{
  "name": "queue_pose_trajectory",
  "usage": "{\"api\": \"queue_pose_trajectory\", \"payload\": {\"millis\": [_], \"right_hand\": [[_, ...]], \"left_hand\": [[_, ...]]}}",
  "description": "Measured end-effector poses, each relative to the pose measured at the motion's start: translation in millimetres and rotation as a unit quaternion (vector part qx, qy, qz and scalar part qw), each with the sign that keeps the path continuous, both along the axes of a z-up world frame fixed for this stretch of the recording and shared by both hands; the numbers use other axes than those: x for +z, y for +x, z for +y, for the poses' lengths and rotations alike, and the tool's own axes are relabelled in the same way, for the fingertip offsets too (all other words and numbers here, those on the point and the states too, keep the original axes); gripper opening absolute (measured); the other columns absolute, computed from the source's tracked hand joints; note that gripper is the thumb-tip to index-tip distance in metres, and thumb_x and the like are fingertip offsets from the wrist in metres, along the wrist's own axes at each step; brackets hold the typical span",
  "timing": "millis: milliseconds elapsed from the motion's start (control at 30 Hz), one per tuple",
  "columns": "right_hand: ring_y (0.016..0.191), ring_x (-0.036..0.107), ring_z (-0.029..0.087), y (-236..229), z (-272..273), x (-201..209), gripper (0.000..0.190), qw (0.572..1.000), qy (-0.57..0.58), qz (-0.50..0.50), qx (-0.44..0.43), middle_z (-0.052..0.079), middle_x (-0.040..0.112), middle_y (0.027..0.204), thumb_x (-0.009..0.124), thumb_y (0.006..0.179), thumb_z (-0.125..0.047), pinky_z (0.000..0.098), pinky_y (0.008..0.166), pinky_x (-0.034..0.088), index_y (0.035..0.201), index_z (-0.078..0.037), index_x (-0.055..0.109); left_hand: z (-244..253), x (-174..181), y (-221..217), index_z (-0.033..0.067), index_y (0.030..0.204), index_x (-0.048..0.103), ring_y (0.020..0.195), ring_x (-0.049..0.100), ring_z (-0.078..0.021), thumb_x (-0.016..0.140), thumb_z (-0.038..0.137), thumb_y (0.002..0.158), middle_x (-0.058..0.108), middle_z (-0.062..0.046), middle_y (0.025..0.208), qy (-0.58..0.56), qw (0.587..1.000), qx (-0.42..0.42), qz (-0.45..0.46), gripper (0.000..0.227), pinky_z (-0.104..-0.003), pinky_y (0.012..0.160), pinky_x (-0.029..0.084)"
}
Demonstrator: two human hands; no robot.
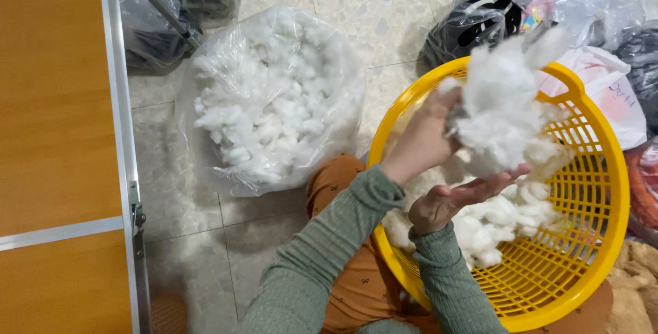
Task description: The person sits on the floor and stuffs a brown plush toy with white cotton-like filling. They repeatedly pack the filling into the toy's opening, adjust the toy's shape, and transfer additional filling from a nearby bag into a yellow basket.
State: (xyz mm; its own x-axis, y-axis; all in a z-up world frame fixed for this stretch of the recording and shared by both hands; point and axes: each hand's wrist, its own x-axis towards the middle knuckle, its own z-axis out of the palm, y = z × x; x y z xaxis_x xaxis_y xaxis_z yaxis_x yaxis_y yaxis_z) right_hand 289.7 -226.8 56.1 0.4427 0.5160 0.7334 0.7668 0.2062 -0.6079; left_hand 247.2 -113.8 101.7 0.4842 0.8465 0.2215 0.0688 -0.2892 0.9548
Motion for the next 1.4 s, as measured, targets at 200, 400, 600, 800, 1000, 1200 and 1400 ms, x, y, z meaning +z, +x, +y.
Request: {"api": "queue_pose_trajectory", "payload": {"millis": [200,400,600,800,1000,1200,1400], "right_hand": [[0.162,-0.013,0.04,1,1,6,0.075,0.987,-0.15,-0.024,-0.05,0.022,-0.009,0.177,0.032,0.113,-0.059,0.0629,0.126,-0.018,0.172,-0.017,0.01],[0.161,-0.018,0.048,-15,15,16,0.07,0.965,-0.255,-0.051,0.004,0.029,-0.009,0.175,0.038,0.113,-0.046,0.0729,0.122,-0.018,0.171,-0.013,0.016],[0.157,-0.016,0.046,-66,16,8,0.075,0.932,-0.315,-0.143,0.113,0.026,-0.008,0.171,0.054,0.104,-0.048,0.0727,0.116,-0.018,0.166,-0.02,0.023],[0.158,-0.016,0.048,-68,16,3,0.075,0.913,-0.37,-0.112,0.132,0.028,-0.009,0.171,0.054,0.105,-0.044,0.0747,0.116,-0.015,0.167,-0.017,0.022],[0.157,-0.016,0.049,-67,16,7,0.075,0.907,-0.38,-0.115,0.143,0.027,-0.008,0.171,0.054,0.104,-0.041,0.0754,0.117,-0.013,0.167,-0.015,0.022],[0.158,-0.014,0.049,-66,14,11,0.074,0.906,-0.378,-0.091,0.164,0.024,-0.006,0.173,0.055,0.105,-0.037,0.0724,0.12,-0.012,0.167,-0.014,0.021],[0.16,-0.012,0.047,-66,14,17,0.074,0.906,-0.372,-0.059,0.192,0.022,-0.002,0.175,0.054,0.105,-0.034,0.0676,0.124,-0.009,0.165,-0.007,0.02]], "left_hand": [[-3,1,-20,0.0156,0.138,0.063,0.124,0.054,-0.0448,0.078,0.011,0.078,0.044,-0.033,0.145,0.017,0.986,-0.052,0.159,0.062,-0.045,0.099,0.049],[3,21,-108,0.0138,0.123,0.072,0.096,0.074,-0.0272,0.055,0.002,0.093,0.072,-0.009,0.119,0.003,0.981,0.189,0.038,0.036,-0.034,0.084,0.061],[50,-75,-187,0.014,0.119,0.074,0.129,0.052,-0.0285,0.065,0.013,0.095,0.066,-0.007,0.132,0.052,0.903,0.372,0.207,0.026,-0.043,0.109,0.046],[50,-203,-258,0.0183,0.152,0.046,0.15,0.021,-0.0442,0.081,0.027,0.083,0.028,-0.021,0.163,-0.078,0.798,0.423,0.422,0.078,-0.062,0.121,0.019],[39,-226,-280,0.027,0.164,0.011,0.156,-0.009,-0.0481,0.093,0.058,0.061,-0.004,-0.026,0.169,-0.201,0.762,0.336,0.516,0.135,-0.072,0.12,-0.001],[75,-226,-294,0.0334,0.165,0.003,0.153,-0.014,-0.0516,0.095,0.064,0.051,-0.015,-0.024,0.169,-0.228,0.703,0.309,0.599,0.149,-0.077,0.119,-0.002],[105,-255,-305,0.0401,0.162,-0.004,0.155,-0.01,-0.0562,0.098,0.058,0.046,-0.023,-0.017,0.172,-0.369,0.743,0.308,0.466,0.155,-0.075,0.116,0.021]]}}
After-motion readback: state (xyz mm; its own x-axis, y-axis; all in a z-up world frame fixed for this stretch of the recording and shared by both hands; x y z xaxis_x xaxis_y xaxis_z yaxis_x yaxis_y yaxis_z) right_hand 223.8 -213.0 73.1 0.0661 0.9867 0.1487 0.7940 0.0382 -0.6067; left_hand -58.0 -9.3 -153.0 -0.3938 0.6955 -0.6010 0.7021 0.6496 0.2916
